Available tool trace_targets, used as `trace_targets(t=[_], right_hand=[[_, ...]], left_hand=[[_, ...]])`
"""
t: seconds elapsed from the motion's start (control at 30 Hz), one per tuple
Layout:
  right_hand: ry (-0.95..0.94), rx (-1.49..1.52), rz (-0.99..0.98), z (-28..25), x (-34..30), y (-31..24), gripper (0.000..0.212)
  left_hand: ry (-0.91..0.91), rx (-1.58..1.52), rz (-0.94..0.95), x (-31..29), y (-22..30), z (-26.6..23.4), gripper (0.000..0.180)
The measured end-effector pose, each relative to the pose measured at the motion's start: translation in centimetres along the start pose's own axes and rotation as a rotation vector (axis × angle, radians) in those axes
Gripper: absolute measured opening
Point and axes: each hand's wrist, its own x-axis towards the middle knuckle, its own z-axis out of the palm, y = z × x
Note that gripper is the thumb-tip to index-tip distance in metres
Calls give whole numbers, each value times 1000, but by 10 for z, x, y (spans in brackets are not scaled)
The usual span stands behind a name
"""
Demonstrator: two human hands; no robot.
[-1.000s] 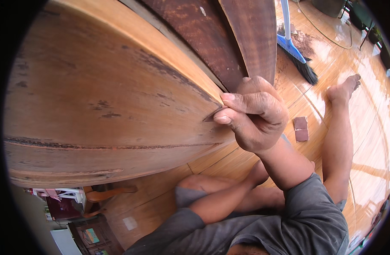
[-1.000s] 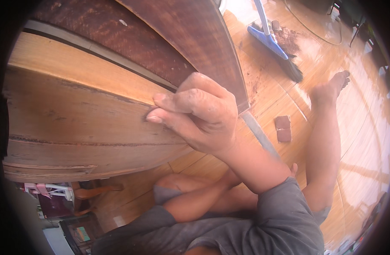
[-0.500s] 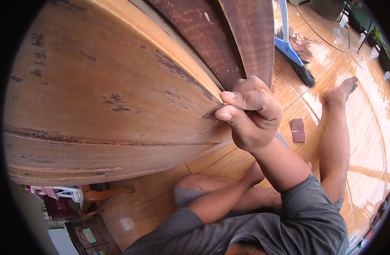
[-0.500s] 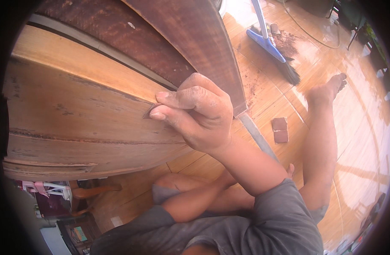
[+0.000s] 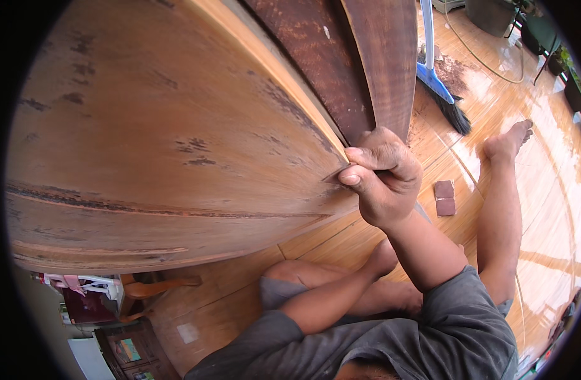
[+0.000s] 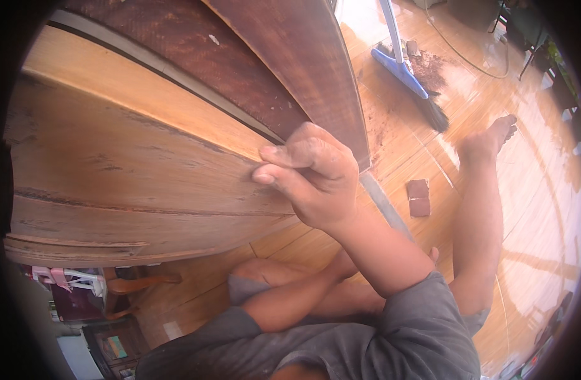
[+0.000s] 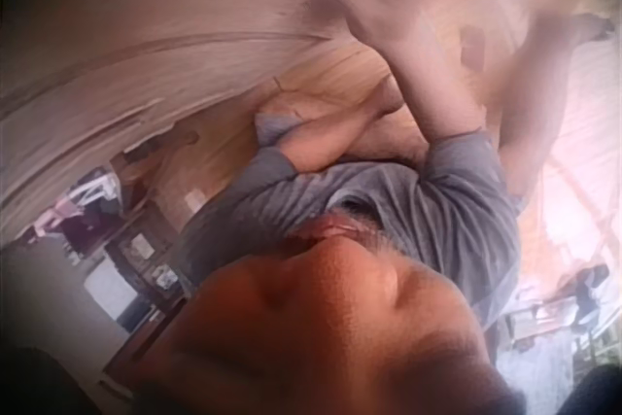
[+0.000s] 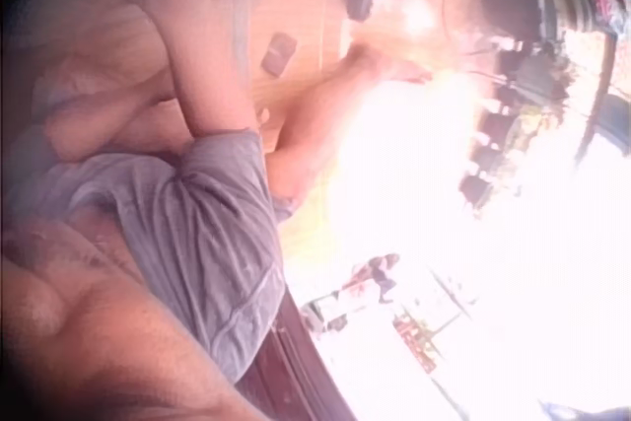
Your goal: The person sits on the floor and uses a sanding block to sand the surface of a large wooden door. They work on different sections of the door, including the edges and the main panels, moving the sanding block back and forth.
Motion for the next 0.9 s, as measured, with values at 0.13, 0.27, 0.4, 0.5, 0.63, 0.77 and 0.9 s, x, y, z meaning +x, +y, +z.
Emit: trace_targets(t=[0.13, 0.27, 0.4, 0.5, 0.63, 0.77, 0.9], right_hand=[[22, 5, 94, 0, 1, -10, 15], [-11, 14, 280, 0, 13, -7, 16], [-20, -34, 75, 3, 11, -10, 17], [-10, -109, 88, 5, 9, -14, 17], [-7, -88, 148, 4, 13, -13, 16], [10, -78, 86, 7, 12, -13, 15], [69, -71, 238, 10, 2, -20, 15]], left_hand=[[18, 30, 50, 3, 6, 5, 34], [78, 63, -22, -10, 22, 5, 30], [273, -165, 37, -8, 40, -6, 23], [349, -384, -14, 1, 37, -12, 28], [386, -460, 96, 3, 17, -6, 42], [372, -450, 144, 7, 6, -7, 46], [312, -474, 15, 10, 5, -11, 44]])
